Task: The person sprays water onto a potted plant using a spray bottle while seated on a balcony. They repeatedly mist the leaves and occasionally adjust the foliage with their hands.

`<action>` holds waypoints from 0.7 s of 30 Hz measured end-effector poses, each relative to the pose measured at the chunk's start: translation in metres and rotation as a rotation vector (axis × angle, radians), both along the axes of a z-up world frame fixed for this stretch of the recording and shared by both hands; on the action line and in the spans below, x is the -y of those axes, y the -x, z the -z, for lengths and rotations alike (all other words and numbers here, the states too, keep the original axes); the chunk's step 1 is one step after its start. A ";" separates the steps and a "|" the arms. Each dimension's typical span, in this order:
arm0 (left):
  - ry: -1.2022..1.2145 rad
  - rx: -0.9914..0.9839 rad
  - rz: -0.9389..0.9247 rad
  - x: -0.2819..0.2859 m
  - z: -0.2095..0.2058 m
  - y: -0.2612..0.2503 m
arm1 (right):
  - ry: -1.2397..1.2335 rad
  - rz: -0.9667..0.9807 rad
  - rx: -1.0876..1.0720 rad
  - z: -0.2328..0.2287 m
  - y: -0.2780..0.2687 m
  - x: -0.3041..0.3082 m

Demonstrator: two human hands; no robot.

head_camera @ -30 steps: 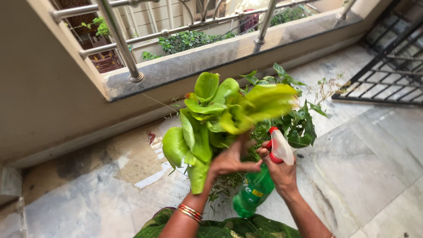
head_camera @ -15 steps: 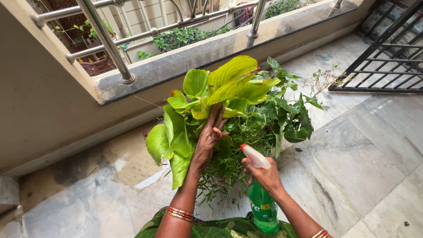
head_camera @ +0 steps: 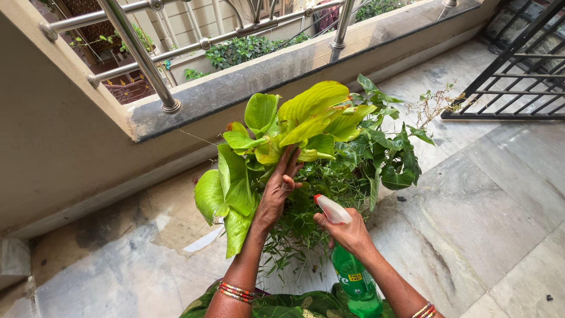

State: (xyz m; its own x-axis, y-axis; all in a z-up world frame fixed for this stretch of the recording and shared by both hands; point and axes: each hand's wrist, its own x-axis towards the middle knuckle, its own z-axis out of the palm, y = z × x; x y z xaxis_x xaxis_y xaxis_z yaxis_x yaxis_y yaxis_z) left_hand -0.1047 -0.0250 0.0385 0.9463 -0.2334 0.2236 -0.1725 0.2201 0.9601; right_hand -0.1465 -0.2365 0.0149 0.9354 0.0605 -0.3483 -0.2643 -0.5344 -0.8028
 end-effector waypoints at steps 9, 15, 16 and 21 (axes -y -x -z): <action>0.003 -0.014 0.018 0.004 0.007 0.001 | 0.177 0.008 -0.002 0.006 -0.011 0.008; -0.001 -0.004 0.019 0.005 0.014 0.001 | 0.109 0.073 -0.003 0.005 -0.017 0.018; 0.010 0.003 0.024 0.006 0.016 0.000 | 0.115 0.086 -0.001 0.006 -0.019 0.020; 0.020 0.014 0.027 0.008 0.017 0.001 | 0.174 0.138 0.043 0.009 -0.030 0.035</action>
